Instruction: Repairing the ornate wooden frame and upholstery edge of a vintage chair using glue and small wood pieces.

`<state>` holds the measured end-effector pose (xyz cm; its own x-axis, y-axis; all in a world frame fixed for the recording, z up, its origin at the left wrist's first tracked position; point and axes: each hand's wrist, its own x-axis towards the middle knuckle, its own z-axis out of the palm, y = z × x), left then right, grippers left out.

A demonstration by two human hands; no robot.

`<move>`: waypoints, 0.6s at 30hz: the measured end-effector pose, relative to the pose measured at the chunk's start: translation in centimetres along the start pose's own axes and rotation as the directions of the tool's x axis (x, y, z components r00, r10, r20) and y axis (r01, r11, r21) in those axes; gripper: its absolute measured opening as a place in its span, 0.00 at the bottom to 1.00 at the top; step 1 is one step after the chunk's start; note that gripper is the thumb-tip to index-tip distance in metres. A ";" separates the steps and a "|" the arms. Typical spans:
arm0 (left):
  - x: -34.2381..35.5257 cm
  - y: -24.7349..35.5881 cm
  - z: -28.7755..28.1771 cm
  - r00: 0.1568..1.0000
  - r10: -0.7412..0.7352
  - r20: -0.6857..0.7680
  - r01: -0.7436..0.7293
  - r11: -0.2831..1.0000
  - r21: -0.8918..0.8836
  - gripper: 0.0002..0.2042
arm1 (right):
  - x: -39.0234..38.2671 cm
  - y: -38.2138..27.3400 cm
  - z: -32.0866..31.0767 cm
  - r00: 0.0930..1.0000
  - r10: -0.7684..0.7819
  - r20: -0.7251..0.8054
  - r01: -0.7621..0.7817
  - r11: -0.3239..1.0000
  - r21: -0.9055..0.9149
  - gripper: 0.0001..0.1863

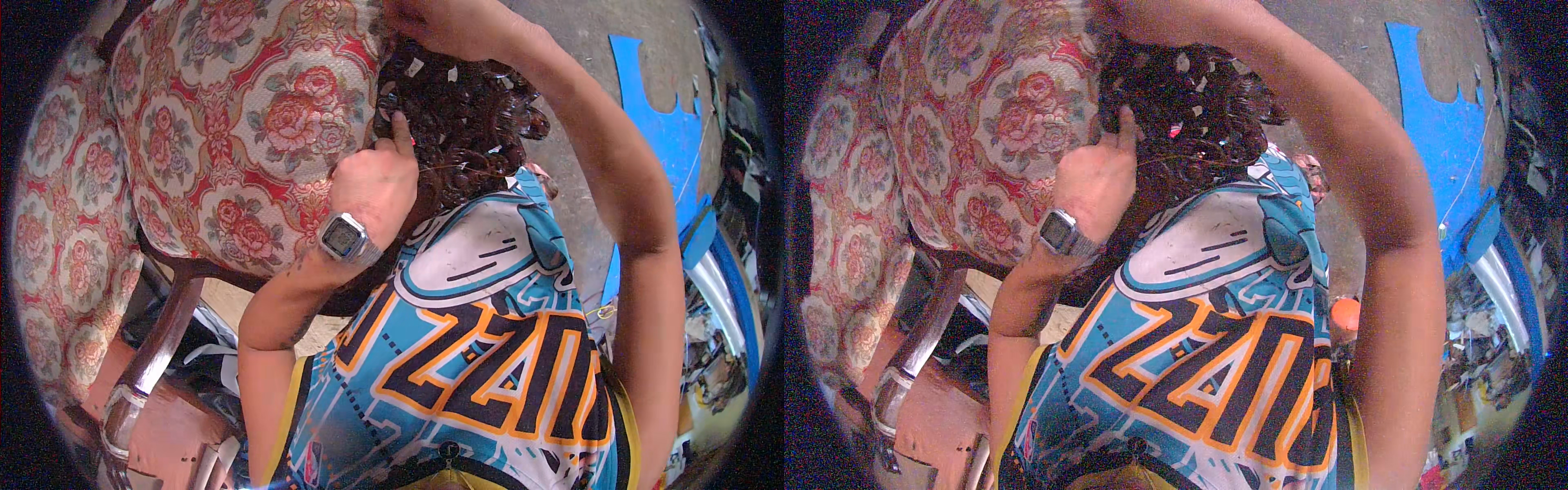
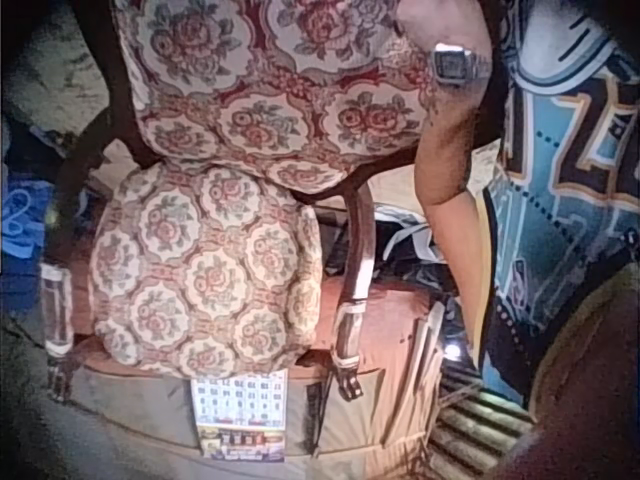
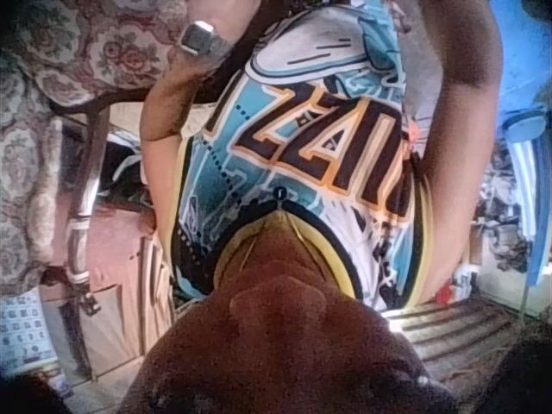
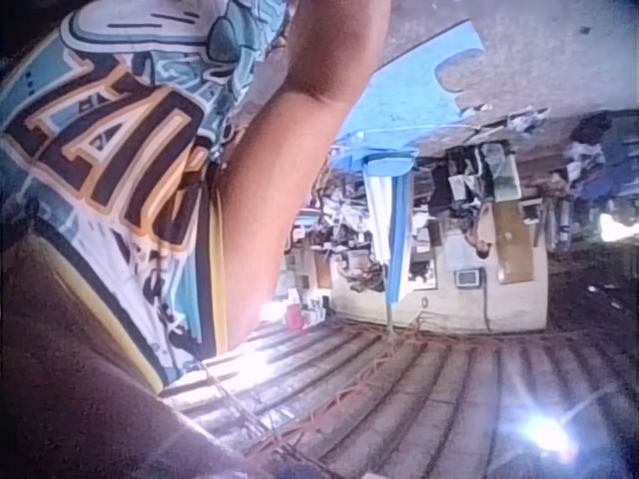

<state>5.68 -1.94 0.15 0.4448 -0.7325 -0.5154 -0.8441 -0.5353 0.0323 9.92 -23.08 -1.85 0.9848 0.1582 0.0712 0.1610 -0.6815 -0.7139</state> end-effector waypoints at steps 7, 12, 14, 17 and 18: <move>0.0 0.1 0.0 1.000 0.016 -0.010 -0.016 1.000 -0.018 0.28 | 0.5 -0.5 -0.1 0.995 0.094 0.009 -0.094 0.994 -0.058 0.06; 0.0 0.1 0.0 1.000 0.010 -0.015 -0.010 1.000 -0.005 0.27 | -0.7 -1.9 -0.8 0.842 0.511 0.175 -0.540 0.791 0.288 0.07; 0.0 0.1 0.0 1.000 0.010 -0.016 -0.010 1.000 -0.004 0.27 | -1.3 -2.5 0.3 0.885 0.466 -0.014 -0.449 0.861 0.239 0.06; -0.1 0.1 0.0 1.000 0.024 -0.019 -0.025 1.000 -0.011 0.26 | -1.7 -2.4 1.9 0.890 0.387 -0.239 -0.357 0.920 0.159 0.06; -0.1 0.1 0.0 0.999 0.024 -0.026 -0.024 1.000 -0.010 0.26 | -1.7 -2.2 2.3 0.879 0.383 -0.284 -0.354 0.923 0.150 0.05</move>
<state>5.51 -1.94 0.24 0.4324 -0.7556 -0.4919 -0.8513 -0.5219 0.0533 7.75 -20.23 -1.99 0.9456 -0.3250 -0.0136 -0.2098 -0.5776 -0.7889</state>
